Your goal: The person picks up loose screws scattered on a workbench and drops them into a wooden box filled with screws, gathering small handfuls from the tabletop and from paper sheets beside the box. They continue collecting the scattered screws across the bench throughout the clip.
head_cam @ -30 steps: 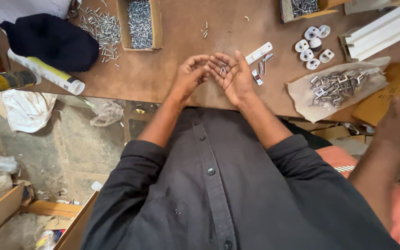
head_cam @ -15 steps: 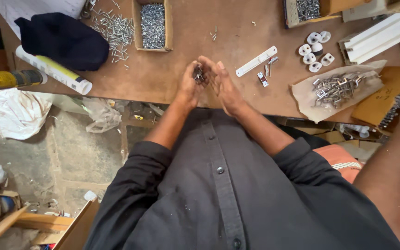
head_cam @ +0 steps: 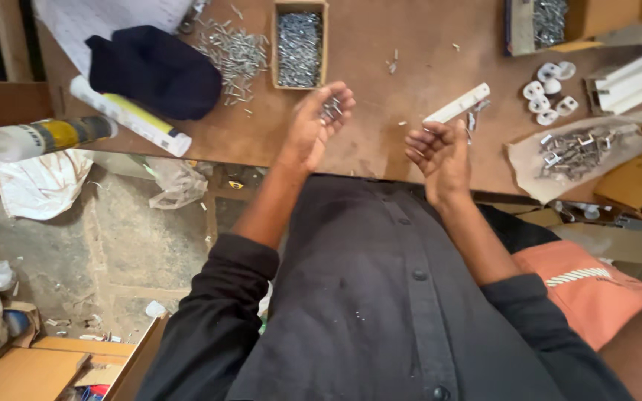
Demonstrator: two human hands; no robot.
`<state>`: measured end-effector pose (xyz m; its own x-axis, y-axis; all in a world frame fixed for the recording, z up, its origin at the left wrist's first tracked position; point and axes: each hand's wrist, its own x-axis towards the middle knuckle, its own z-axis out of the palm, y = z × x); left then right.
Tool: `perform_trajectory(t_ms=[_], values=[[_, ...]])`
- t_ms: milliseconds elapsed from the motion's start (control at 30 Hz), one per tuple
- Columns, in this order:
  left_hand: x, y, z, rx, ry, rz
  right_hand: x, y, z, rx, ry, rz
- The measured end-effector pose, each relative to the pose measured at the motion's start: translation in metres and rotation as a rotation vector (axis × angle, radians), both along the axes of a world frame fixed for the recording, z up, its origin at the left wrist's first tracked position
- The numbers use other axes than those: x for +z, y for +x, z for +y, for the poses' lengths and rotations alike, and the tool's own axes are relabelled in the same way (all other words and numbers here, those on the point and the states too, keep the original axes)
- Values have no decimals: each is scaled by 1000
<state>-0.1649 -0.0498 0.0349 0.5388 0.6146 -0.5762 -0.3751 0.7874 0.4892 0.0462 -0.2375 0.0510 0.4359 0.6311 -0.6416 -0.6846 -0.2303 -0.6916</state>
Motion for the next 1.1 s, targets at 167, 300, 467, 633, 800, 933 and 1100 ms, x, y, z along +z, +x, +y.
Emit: perform_trajectory(t_ms=[167, 300, 467, 633, 800, 933, 1100], values=[[0, -58, 78, 174, 143, 121, 7, -13, -3, -55, -20, -9], [-15, -80, 127, 221, 45, 142, 7, -25, -9, -89, -57, 6], [-39, -86, 150, 279, 33, 166, -1, -35, -17, -174, -79, 47], [-56, -88, 146, 204, 146, 135, -4, -38, -21, -264, -126, 56], [-56, -92, 141, 107, 177, 176, 0, -37, -19, -208, -142, -35], [-44, -83, 134, 53, 250, 377, 7, -34, -17, -174, -132, -67], [-40, -59, 111, -20, 329, 355, 12, -27, -16, -125, -157, -74]])
